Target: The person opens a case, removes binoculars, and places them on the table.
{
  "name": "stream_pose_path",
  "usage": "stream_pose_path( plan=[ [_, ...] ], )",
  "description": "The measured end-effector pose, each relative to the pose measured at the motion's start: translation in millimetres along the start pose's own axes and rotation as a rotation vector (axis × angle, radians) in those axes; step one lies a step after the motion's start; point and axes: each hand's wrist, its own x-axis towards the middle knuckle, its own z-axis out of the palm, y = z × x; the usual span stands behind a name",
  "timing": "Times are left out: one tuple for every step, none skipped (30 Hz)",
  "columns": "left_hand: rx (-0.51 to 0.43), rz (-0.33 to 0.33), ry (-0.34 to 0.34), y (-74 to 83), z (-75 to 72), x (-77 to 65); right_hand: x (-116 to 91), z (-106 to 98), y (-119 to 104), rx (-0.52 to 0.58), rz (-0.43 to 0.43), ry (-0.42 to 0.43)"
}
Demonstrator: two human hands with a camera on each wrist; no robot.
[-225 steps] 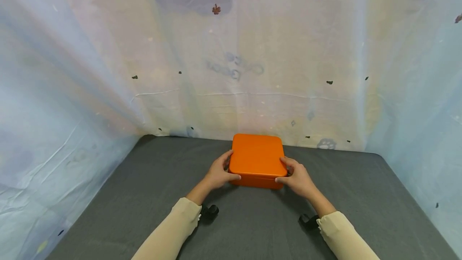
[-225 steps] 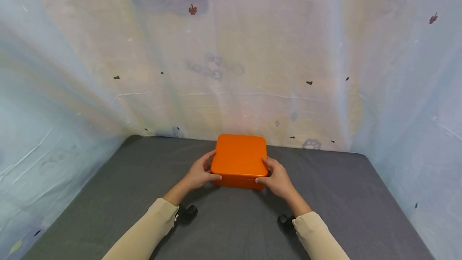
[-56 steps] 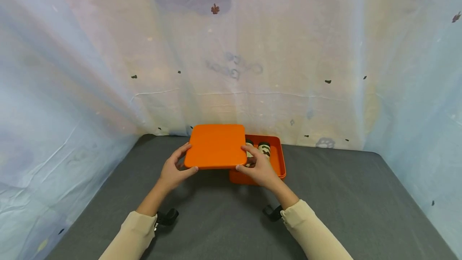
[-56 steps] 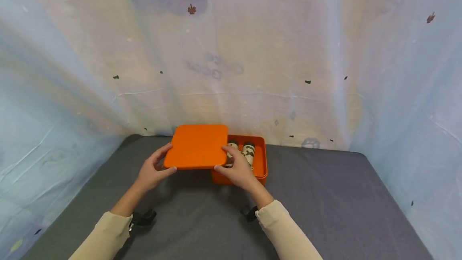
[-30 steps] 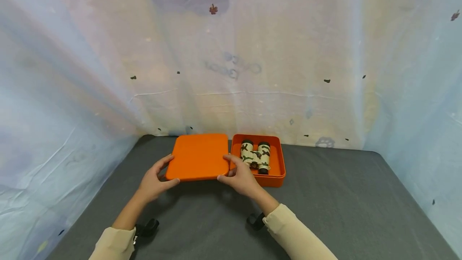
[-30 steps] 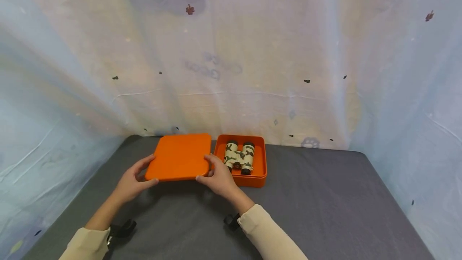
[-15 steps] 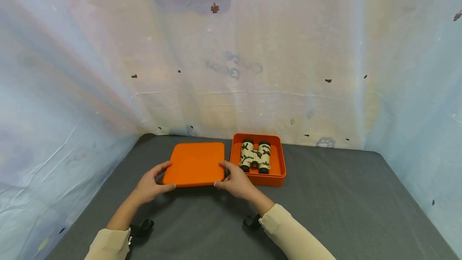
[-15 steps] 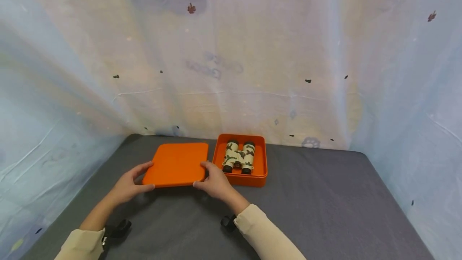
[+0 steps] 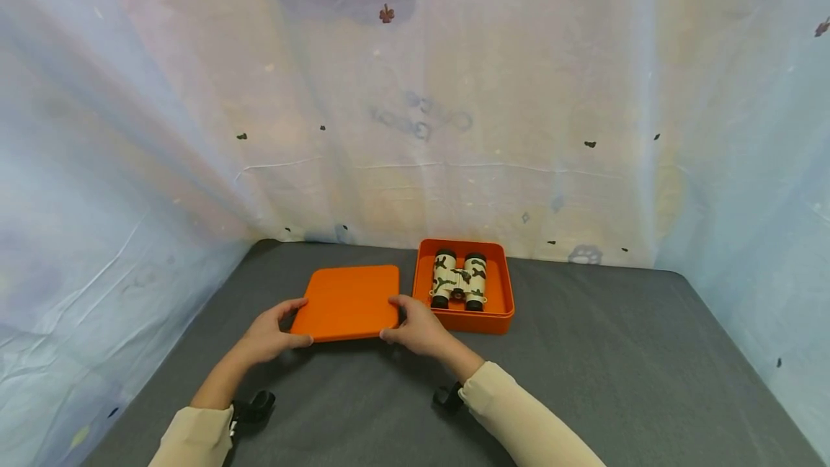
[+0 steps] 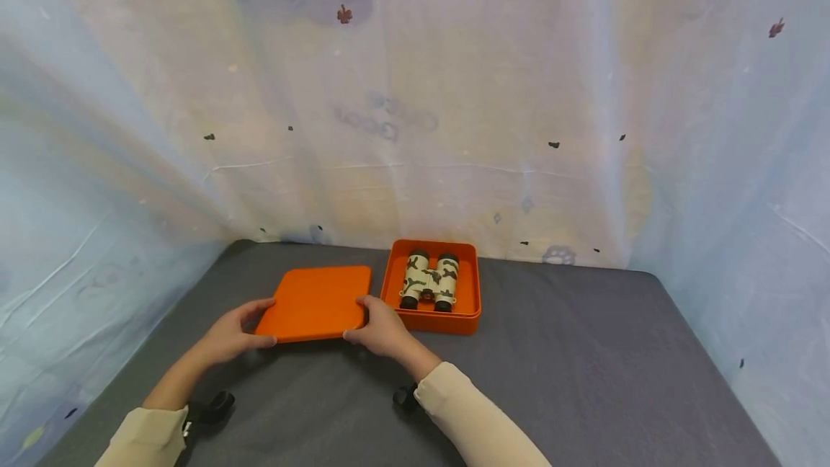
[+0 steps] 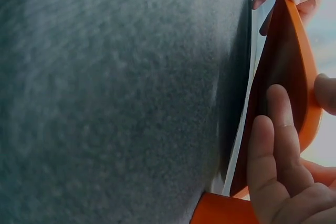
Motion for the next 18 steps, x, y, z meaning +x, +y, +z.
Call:
stream_pose_path(
  plan=[
    [0.004, 0.0, -0.002, -0.6, -0.3, 0.1, 1, 1, 0, -0.018, 0.003, 0.004],
    [0.007, 0.001, -0.003, -1.3, -0.6, 0.1, 1, 1, 0, -0.034, 0.004, 0.008],
    [0.009, 0.001, -0.006, -2.0, -0.9, 0.2, 1, 2, 0, -0.052, 0.004, 0.013],
    [0.01, 0.001, -0.008, -2.6, -1.0, 0.3, 2, 2, 0, -0.067, 0.006, 0.015],
    [0.013, 0.001, -0.011, -3.2, -1.2, 0.3, 2, 3, 0, -0.079, 0.009, 0.016],
    [0.014, 0.0, -0.015, -3.5, -1.2, 0.2, 2, 4, 0, -0.086, 0.014, 0.016],
    [0.014, -0.002, -0.02, -3.6, -1.3, 0.0, 2, 4, 0, -0.09, 0.019, 0.016],
    [0.012, -0.002, -0.023, -3.5, -1.3, 0.0, 2, 5, 0, -0.092, 0.025, 0.016],
    [0.009, -0.003, -0.029, -3.3, -1.3, -0.2, 2, 6, 0, -0.094, 0.029, 0.017],
    [0.005, -0.005, -0.033, -2.9, -1.3, -0.3, 3, 7, 0, -0.092, 0.037, 0.015],
    [0.001, -0.006, -0.035, -2.9, -1.2, -0.2, 3, 7, 0, -0.087, 0.045, 0.014],
    [-0.001, -0.008, -0.038, -2.8, -1.0, -0.1, 3, 8, 1, -0.083, 0.052, 0.015],
    [-0.005, -0.011, -0.04, -2.5, -0.6, -0.2, 3, 10, 1, -0.075, 0.061, 0.017],
    [-0.009, -0.014, -0.042, -2.3, -0.2, -0.2, 3, 11, 1, -0.067, 0.067, 0.018],
    [-0.008, -0.016, -0.044, -2.3, 0.1, -0.3, 3, 12, 1, -0.061, 0.07, 0.02],
    [-0.008, -0.02, -0.044, -2.3, 0.4, -0.2, 3, 13, 1, -0.057, 0.074, 0.022],
    [-0.005, -0.024, -0.045, -2.4, 0.8, -0.1, 3, 13, 0, -0.056, 0.075, 0.026],
    [-0.002, -0.024, -0.047, -2.4, 1.0, -0.1, 3, 14, 0, -0.058, 0.077, 0.027]
  ],
)
